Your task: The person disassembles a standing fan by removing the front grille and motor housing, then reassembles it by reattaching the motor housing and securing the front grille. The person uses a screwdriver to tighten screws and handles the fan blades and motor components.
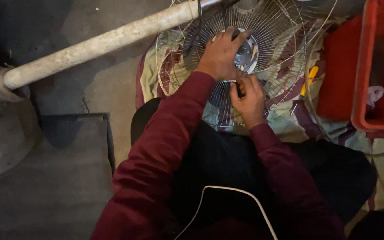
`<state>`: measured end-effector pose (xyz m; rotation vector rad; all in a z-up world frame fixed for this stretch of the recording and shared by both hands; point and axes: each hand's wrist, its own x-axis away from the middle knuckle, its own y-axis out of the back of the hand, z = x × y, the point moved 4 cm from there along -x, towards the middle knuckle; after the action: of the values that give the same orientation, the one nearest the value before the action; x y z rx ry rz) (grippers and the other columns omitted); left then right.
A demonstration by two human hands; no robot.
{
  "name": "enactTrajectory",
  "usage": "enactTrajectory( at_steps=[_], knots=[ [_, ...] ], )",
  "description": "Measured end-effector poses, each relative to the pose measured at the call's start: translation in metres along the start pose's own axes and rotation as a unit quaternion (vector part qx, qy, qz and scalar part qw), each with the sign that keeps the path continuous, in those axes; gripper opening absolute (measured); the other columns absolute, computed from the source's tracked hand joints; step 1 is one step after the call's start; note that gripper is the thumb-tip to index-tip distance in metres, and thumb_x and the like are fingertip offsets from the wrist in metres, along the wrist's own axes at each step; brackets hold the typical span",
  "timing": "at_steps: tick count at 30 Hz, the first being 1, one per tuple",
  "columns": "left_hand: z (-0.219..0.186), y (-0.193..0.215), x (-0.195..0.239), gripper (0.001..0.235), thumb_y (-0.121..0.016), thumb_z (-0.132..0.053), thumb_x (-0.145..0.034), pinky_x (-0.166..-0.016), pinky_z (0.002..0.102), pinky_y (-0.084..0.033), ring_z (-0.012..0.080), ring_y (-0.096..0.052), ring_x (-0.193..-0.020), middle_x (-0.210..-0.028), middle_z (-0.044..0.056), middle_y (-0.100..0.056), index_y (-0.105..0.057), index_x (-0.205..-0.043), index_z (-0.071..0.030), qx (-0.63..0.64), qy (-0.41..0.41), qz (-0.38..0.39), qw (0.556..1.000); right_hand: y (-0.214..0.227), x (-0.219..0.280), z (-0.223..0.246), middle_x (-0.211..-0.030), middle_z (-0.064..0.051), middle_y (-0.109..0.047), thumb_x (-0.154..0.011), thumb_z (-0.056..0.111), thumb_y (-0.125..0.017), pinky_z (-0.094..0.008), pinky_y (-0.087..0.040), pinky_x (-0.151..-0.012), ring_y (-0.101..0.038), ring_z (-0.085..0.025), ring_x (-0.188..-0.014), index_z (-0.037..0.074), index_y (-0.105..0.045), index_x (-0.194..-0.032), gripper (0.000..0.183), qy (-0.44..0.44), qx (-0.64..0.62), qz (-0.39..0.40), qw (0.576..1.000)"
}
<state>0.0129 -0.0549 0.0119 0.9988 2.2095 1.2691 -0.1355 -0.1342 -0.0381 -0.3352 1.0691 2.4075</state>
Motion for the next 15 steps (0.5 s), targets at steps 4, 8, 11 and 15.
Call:
enactTrajectory(
  at_steps=[4,8,11,15],
  knots=[
    [0.002,0.002,-0.002,0.118,-0.096,-0.036,-0.047,-0.107,0.055,-0.039,0.0419,-0.043,-0.135,-0.146,0.023,-0.041,-0.042,-0.151,-0.024,0.006,-0.033,-0.033,0.999,0.004,-0.004,0.006,-0.098,-0.015,-0.058,-0.093,0.013,-0.079,-0.045,-0.053,-0.073,-0.063,-0.034,-0.083,0.002,-0.063,-0.1,0.02,0.043,0.022,-0.018,0.999],
    [-0.003,0.001,0.006,0.114,-0.097,-0.037,-0.045,-0.105,0.056,-0.039,0.0472,-0.042,-0.132,-0.141,0.026,-0.044,-0.048,-0.147,-0.021,-0.001,-0.09,-0.085,0.992,0.012,0.002,0.012,-0.103,-0.017,-0.06,-0.091,0.012,-0.079,-0.047,-0.054,-0.08,-0.063,-0.038,-0.091,0.001,-0.063,-0.101,0.022,0.074,0.026,-0.024,0.997],
    [-0.004,-0.004,0.012,0.11,-0.099,-0.041,-0.049,-0.104,0.056,-0.04,0.0457,-0.044,-0.13,-0.139,0.026,-0.045,-0.05,-0.146,-0.02,0.003,-0.099,-0.096,0.99,0.021,0.006,0.009,-0.109,-0.019,-0.061,-0.086,0.008,-0.073,-0.047,-0.054,-0.084,-0.064,-0.039,-0.097,0.0,-0.063,-0.103,0.022,0.068,0.023,-0.037,0.997],
    [-0.004,-0.007,0.02,0.108,-0.099,-0.043,-0.049,-0.102,0.056,-0.042,0.0417,-0.048,-0.127,-0.134,0.022,-0.049,-0.053,-0.144,-0.02,0.007,-0.116,-0.121,0.986,0.025,0.006,0.007,-0.113,-0.017,-0.062,-0.086,0.003,-0.07,-0.049,-0.052,-0.094,-0.062,-0.039,-0.106,0.001,-0.064,-0.103,0.019,0.049,0.03,-0.057,0.997]
  ],
)
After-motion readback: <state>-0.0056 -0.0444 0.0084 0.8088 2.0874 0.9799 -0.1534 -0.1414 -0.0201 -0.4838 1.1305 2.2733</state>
